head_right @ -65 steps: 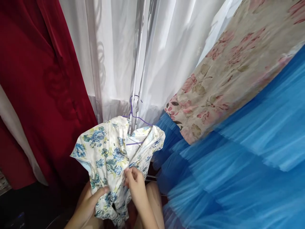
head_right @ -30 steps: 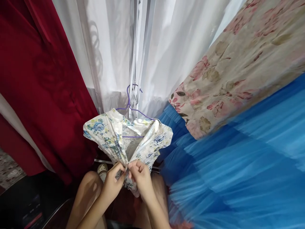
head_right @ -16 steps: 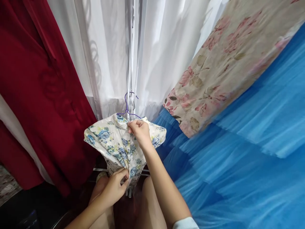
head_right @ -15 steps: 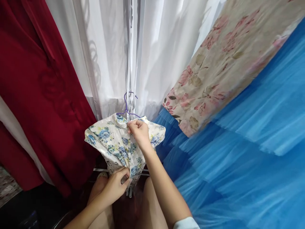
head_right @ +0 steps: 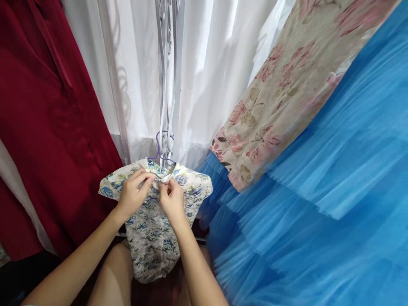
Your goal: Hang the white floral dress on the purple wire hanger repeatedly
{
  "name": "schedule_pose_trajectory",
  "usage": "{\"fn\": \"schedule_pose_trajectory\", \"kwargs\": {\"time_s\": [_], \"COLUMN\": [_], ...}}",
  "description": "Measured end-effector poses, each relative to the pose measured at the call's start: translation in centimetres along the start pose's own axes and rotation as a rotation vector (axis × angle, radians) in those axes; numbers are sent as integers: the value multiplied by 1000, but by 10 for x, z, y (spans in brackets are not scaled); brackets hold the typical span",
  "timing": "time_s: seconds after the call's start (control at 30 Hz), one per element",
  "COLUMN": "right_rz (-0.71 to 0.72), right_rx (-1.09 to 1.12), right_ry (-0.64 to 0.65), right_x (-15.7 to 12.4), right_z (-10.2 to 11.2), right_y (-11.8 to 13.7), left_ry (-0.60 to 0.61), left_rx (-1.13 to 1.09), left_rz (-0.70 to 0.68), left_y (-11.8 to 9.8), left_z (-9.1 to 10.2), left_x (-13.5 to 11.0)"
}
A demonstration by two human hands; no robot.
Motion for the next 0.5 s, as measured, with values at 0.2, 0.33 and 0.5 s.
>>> {"fn": "schedule_pose_trajectory", "kwargs": {"time_s": [0.2,0.33,0.5], "right_rz": [-73,-55,-107], "right_rx": [-100,-110,-33], "right_ry": [69,185,203], "right_x": [-15,-34,-50], "right_z": [-9,-23,-25], "right_y": [-30,-19,-40], "left_ry": [-462,-780,-723], "left_rx": [-93,-628,-1027], "left_rz": [174,527,897], "left_y": [60,151,183], "left_z": [73,83,6], "left_x": [-8,-43,-94]}}
Point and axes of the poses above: each hand's wrist, its own x-axis towards the middle knuckle, its own z-axis out of the back of the hand, y = z × x, the point moved 6 cm from there along x, towards the middle knuckle, and after that the axes turned 11 degrees about y, right-handed, at the moved point
